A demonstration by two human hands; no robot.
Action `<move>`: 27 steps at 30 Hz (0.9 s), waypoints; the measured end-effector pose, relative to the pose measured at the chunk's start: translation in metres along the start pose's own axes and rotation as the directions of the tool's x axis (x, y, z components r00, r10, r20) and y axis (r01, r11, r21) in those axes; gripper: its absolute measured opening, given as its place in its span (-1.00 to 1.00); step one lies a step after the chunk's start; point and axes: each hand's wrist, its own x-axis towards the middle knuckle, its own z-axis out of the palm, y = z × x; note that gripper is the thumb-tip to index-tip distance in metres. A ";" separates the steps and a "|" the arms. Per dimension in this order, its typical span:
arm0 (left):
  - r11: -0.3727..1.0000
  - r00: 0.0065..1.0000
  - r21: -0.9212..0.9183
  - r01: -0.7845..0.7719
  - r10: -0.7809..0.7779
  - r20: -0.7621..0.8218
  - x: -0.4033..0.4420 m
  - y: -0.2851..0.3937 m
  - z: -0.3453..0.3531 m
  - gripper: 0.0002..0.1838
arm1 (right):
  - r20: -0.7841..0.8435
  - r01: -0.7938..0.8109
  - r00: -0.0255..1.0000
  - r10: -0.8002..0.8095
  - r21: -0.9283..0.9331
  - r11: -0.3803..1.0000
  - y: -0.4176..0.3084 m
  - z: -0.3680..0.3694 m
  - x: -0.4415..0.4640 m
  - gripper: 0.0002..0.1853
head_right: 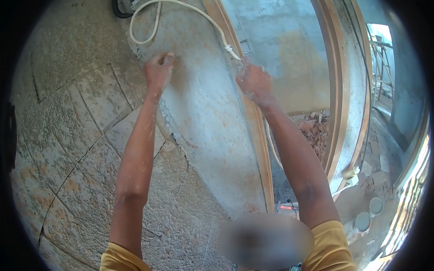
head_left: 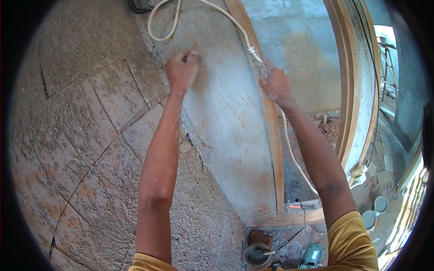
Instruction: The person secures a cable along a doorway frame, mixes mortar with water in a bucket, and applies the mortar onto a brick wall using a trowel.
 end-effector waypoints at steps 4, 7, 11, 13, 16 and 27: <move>0.960 0.959 0.020 -0.278 0.277 0.067 -0.009 -0.004 0.071 -0.68 | -0.036 0.060 0.998 -0.060 0.009 0.998 0.018 0.018 0.002 -0.51; 0.968 0.970 -0.076 -0.239 0.242 0.025 -0.013 0.034 0.096 -0.68 | -0.114 0.055 0.992 -0.053 0.014 0.998 0.008 0.017 0.001 -0.61; 0.952 0.981 -0.239 -0.190 0.196 0.000 -0.005 0.073 0.114 -0.66 | -0.075 -0.034 0.997 0.033 -0.003 0.999 0.003 0.012 0.001 -0.71; 0.973 0.992 -0.200 -0.119 0.125 0.018 0.001 0.091 0.114 -0.66 | -0.088 -0.038 0.995 0.041 0.041 0.998 0.000 0.013 0.001 -0.73; 0.981 0.995 -0.167 -0.094 0.091 -0.029 0.006 0.096 0.121 -0.68 | -0.104 -0.034 0.994 0.042 0.074 0.997 0.004 0.016 0.000 -0.73; 0.972 0.978 0.115 -0.203 0.195 0.075 0.032 0.090 0.124 -0.63 | -0.162 -0.007 0.987 0.017 0.065 0.998 -0.002 0.013 0.007 -0.77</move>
